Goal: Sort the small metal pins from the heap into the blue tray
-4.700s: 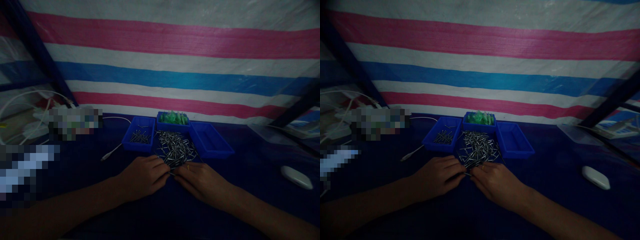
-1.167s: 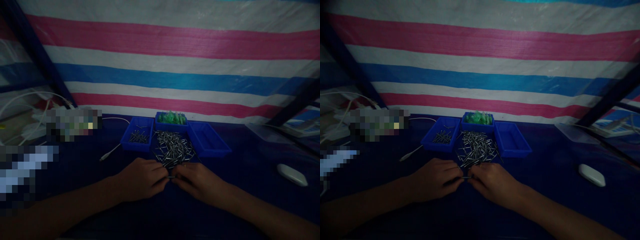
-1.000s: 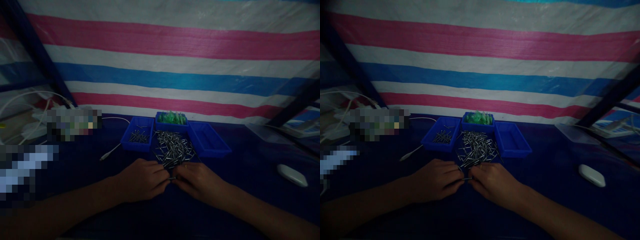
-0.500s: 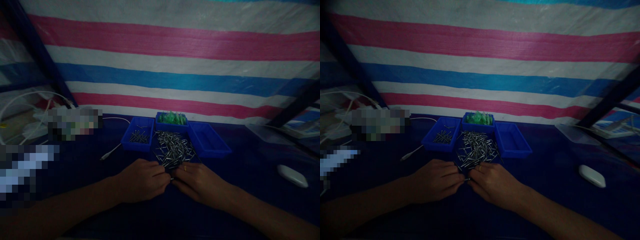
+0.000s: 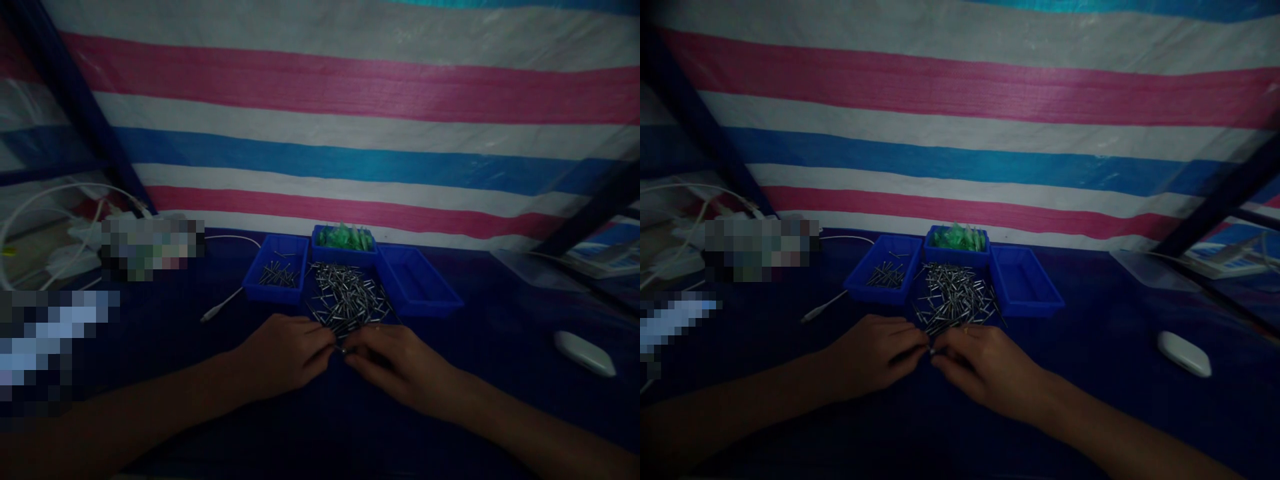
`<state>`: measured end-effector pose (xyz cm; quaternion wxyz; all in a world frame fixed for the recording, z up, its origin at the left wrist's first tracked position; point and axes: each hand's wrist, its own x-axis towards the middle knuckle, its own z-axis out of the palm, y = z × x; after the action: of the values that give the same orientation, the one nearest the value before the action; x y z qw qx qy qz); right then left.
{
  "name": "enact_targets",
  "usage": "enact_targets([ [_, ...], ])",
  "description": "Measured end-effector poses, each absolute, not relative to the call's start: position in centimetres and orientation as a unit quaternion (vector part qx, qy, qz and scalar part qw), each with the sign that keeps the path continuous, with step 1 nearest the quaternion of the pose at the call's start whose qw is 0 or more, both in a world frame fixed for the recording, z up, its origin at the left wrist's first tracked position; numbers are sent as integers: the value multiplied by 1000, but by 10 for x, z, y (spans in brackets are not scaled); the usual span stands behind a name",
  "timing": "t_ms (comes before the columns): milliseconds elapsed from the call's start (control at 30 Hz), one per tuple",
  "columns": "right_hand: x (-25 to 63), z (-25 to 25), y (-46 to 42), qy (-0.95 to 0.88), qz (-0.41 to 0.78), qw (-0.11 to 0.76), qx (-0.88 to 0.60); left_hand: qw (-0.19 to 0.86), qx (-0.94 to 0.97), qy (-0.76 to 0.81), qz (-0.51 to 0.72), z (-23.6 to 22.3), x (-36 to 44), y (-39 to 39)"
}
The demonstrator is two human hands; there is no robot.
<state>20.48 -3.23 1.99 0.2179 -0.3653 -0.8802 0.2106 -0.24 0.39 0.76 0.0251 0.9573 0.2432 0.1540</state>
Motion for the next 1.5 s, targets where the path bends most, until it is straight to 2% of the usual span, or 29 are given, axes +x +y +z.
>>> enact_targets([
  [133,204,22,-34,-868,261,222,-360,90,955,235,155,7,-2,4],
  [267,205,22,-32,-858,274,218,-375,98,952,238,166,8,-4,5],
  [333,205,20,-31,-862,255,204,-387,59,953,242,170,11,-5,8],
  [467,206,16,-29,-878,188,153,-413,-98,936,270,203,23,-14,19],
  [567,207,13,-27,-884,143,119,-428,-174,895,357,204,39,-24,29],
  [700,208,11,-25,-888,118,100,-434,-217,837,488,124,54,-35,37],
  [800,208,11,-25,-888,115,99,-435,-231,815,524,85,54,-39,39],
  [900,208,11,-25,-887,120,104,-435,-247,821,507,89,52,-39,40],
  [967,209,10,-24,-885,124,109,-435,-241,863,436,86,52,-37,39],
  [1100,212,8,-20,-879,122,122,-445,-130,950,273,74,49,-29,32],
  [1300,216,7,-13,-877,90,113,-458,226,943,245,1,39,-22,21],
  [1367,216,7,-12,-877,84,106,-461,278,925,257,-33,37,-22,22],
  [1500,215,7,-10,-878,77,96,-463,315,911,260,-61,42,-25,24],
])
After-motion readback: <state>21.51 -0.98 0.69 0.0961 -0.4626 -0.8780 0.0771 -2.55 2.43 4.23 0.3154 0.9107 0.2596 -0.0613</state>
